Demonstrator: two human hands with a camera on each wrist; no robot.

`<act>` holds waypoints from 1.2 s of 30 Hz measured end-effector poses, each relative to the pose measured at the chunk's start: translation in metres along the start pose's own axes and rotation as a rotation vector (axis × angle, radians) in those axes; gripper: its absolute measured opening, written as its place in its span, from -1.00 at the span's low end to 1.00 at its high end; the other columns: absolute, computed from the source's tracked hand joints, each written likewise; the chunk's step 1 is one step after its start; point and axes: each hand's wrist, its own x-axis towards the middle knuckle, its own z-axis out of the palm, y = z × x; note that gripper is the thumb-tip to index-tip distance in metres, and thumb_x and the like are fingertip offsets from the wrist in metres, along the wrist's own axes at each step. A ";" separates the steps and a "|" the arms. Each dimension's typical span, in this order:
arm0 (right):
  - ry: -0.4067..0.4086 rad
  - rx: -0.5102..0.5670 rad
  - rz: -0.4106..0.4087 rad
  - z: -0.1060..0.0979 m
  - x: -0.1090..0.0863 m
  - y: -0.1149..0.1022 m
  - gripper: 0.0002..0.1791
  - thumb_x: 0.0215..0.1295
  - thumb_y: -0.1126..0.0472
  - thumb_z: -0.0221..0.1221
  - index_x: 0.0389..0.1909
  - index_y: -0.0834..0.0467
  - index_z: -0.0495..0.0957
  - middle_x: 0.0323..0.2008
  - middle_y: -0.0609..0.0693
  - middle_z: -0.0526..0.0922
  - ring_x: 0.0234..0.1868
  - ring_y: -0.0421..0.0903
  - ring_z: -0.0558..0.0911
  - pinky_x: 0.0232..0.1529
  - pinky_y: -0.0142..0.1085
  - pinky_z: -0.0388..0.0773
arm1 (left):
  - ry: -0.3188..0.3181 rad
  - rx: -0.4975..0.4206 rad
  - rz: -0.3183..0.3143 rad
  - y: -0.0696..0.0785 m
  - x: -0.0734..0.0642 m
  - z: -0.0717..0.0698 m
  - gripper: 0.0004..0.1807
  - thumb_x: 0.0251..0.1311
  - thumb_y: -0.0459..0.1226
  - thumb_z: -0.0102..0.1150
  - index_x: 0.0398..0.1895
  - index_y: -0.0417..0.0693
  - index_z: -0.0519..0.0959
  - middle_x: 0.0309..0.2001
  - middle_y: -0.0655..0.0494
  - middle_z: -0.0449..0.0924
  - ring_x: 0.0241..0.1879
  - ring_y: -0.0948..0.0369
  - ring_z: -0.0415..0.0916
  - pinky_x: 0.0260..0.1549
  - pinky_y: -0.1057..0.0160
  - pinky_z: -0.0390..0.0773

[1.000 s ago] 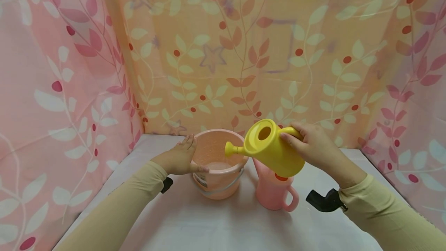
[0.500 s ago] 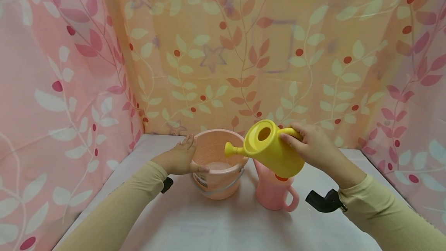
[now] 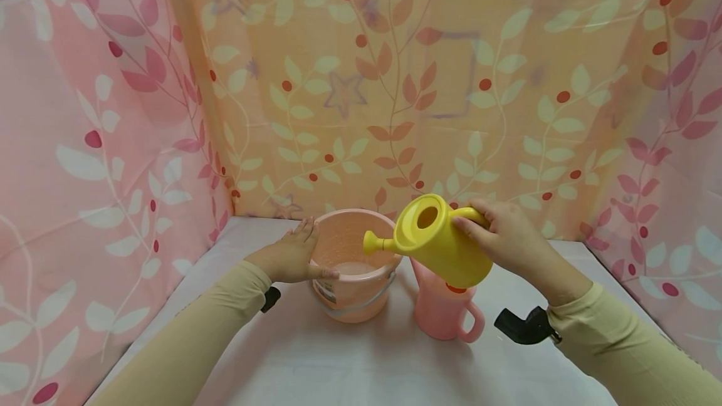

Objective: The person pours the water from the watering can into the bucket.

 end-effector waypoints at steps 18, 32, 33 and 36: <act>-0.013 0.009 0.012 0.000 0.000 0.000 -0.79 0.23 0.03 0.16 -0.43 0.10 0.52 -0.58 -0.08 0.50 -0.54 -0.12 0.45 -0.52 -0.32 0.46 | -0.003 0.018 0.000 0.000 0.001 0.001 0.33 -0.16 0.51 -0.18 0.39 -0.36 -0.22 0.40 -0.29 -0.38 0.39 -0.09 -0.39 0.29 -0.10 -0.15; 0.007 0.014 -0.009 0.000 0.000 0.001 -0.81 0.21 0.05 0.18 -0.45 0.09 0.53 -0.60 -0.09 0.51 -0.56 -0.13 0.45 -0.54 -0.34 0.45 | 0.005 0.011 0.014 0.000 -0.001 0.000 0.31 -0.11 0.47 -0.13 0.38 -0.40 -0.21 0.39 -0.33 -0.35 0.39 -0.12 -0.37 0.28 -0.13 -0.13; 0.007 0.016 -0.010 0.000 0.000 0.001 -0.81 0.21 0.05 0.18 -0.44 0.09 0.53 -0.60 -0.09 0.51 -0.55 -0.13 0.45 -0.54 -0.34 0.45 | 0.006 0.014 0.014 0.000 -0.001 0.000 0.31 -0.11 0.47 -0.13 0.38 -0.40 -0.21 0.39 -0.33 -0.35 0.39 -0.12 -0.36 0.28 -0.13 -0.13; -0.001 0.023 -0.002 0.000 0.000 0.001 -0.81 0.22 0.05 0.17 -0.42 0.10 0.54 -0.58 -0.08 0.51 -0.54 -0.13 0.46 -0.53 -0.33 0.46 | 0.006 0.018 0.015 0.001 -0.001 -0.001 0.30 -0.11 0.47 -0.13 0.38 -0.41 -0.21 0.39 -0.34 -0.35 0.39 -0.12 -0.36 0.28 -0.12 -0.13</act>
